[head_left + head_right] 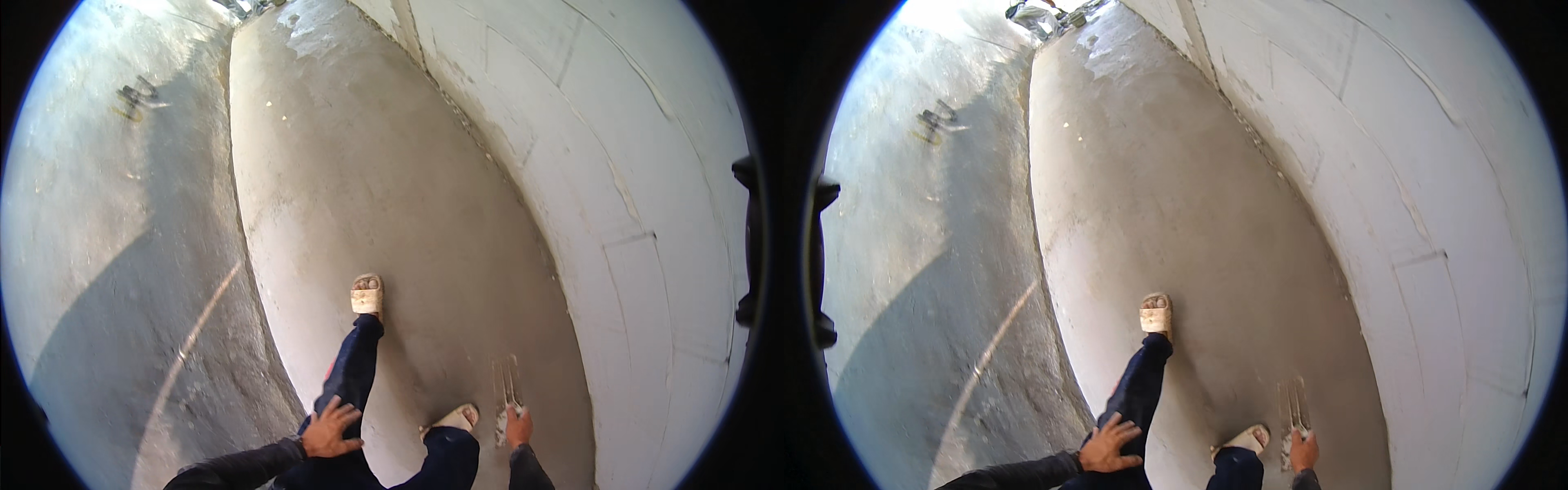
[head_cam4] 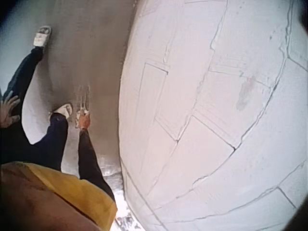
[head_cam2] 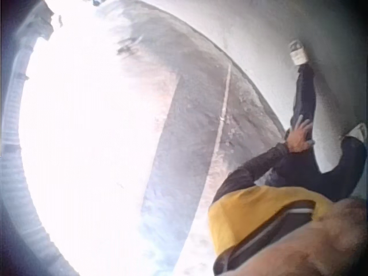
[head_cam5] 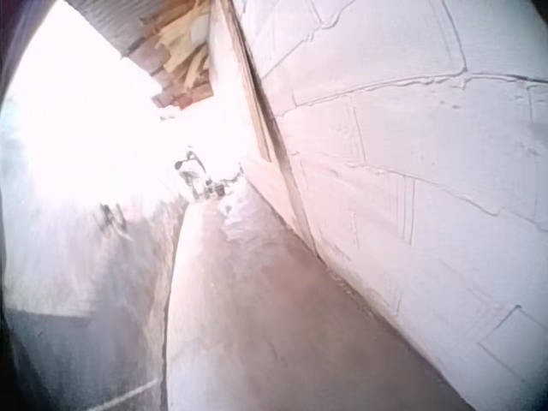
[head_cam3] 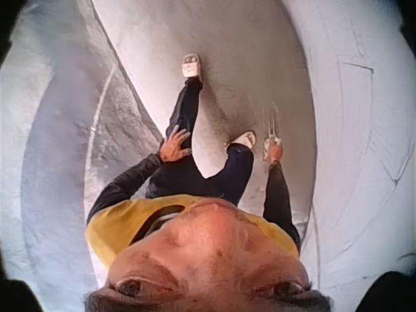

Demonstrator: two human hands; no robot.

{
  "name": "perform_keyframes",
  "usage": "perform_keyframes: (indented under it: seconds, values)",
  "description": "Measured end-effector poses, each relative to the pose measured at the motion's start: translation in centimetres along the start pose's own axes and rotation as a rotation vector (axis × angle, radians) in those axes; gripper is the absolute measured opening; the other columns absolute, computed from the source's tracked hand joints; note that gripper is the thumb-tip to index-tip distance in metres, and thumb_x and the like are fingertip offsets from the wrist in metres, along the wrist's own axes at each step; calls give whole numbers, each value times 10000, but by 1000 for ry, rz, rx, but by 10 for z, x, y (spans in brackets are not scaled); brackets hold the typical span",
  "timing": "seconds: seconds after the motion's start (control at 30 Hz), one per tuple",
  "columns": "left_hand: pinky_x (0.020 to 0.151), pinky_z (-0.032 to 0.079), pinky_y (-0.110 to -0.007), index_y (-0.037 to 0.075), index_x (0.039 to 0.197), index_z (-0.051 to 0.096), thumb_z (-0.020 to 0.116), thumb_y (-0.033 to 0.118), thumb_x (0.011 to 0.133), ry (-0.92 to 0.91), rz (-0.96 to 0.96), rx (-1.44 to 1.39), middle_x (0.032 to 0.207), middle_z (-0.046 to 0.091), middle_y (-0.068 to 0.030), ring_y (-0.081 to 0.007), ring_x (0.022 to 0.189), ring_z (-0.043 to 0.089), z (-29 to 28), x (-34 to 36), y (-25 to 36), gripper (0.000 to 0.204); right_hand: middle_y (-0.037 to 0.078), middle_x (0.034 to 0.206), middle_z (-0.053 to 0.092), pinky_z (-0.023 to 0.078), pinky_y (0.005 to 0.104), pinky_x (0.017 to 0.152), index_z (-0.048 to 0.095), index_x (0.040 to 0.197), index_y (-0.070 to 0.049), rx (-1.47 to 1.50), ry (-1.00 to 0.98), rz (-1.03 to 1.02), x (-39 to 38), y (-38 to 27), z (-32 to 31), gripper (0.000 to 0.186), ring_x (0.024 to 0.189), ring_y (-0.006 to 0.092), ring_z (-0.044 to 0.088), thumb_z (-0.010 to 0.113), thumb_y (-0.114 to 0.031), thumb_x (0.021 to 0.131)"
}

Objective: The person smooths a wet concrete floor using a trowel, repeatedly scooping cement from a bucket and spreading it to level the surface. The person walks along the floor while working and occasionally pauses to refill the trowel.

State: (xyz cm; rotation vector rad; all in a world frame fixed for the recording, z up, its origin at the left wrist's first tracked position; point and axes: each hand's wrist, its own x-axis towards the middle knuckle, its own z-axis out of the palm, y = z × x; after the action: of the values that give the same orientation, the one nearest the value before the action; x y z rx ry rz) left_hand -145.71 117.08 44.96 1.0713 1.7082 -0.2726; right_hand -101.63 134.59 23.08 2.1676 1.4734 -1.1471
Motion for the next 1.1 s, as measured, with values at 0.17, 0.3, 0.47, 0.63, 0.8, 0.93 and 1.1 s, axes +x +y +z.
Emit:
perform_keyframes:
  seconds: [0.17, 0.3, 0.47, 0.63, 0.8, 0.93, 1.1]
  values:
    - [1060, 51, -887, 177, 1559, 426, 630, 637, 904, -114, 105, 179, 1636, 355, -132, -398, 1566, 157, -100, 72, -34, 826, 326, 1438, 538, 377, 459, 1152, 519, 1418, 99, 82, 230, 248, -1, -90, -1, 709, 1369, 456, 493, 588, -449, 975]
    - [1096, 192, -824, 173, 1541, 453, 665, 567, 886, 39, 192, 184, 1636, 346, -138, -462, 1531, 209, -190, 98, -77, 793, 310, 1416, 570, 421, 471, 1124, 544, 1399, 95, 270, 253, 225, 24, -179, 12, 724, 1334, 430, 544, 648, -467, 953]
    - [1146, 309, -668, 79, 1459, 529, 748, 482, 840, 18, 186, -50, 1559, 409, -238, -517, 1450, 323, -241, 128, -105, 770, 186, 922, 716, 516, 430, 797, 672, 1009, -17, 121, 351, -41, 146, -298, 4, 610, 869, 334, 689, 700, -614, 884]
    - [1134, 368, -583, 34, 1343, 611, 800, 359, 771, 161, 226, -133, 1458, 506, -259, -512, 1374, 432, -284, 178, -105, 685, 207, 964, 729, 523, 448, 825, 642, 1041, -14, 41, 356, -192, 310, -383, -8, 644, 901, 377, 706, 656, -642, 902]
    - [1128, 385, -531, -17, 1409, 559, 756, 251, 826, 181, 244, -132, 1417, 549, -290, -464, 1295, 534, -317, 213, -107, 671, 290, 1291, 654, 481, 454, 1033, 557, 1411, 34, -196, 397, -240, 446, -420, 11, 908, 1222, 423, 625, 567, -723, 910]
    - [1120, 381, -560, -10, 1346, 614, 746, 388, 831, 173, 143, -206, 1416, 528, -319, -497, 1294, 515, -319, 224, -113, 664, 304, 1385, 595, 445, 449, 1102, 527, 1447, 51, -141, 394, -207, 483, -448, 39, 933, 1295, 429, 581, 551, -720, 922]
    - [1118, 387, -553, -30, 1307, 640, 640, 398, 896, 169, 143, -278, 1404, 551, -316, -481, 1300, 529, -315, 223, -111, 594, 206, 925, 739, 560, 427, 751, 704, 1067, 13, -143, 306, -307, 425, -486, 132, 689, 837, 316, 728, 555, -652, 969]
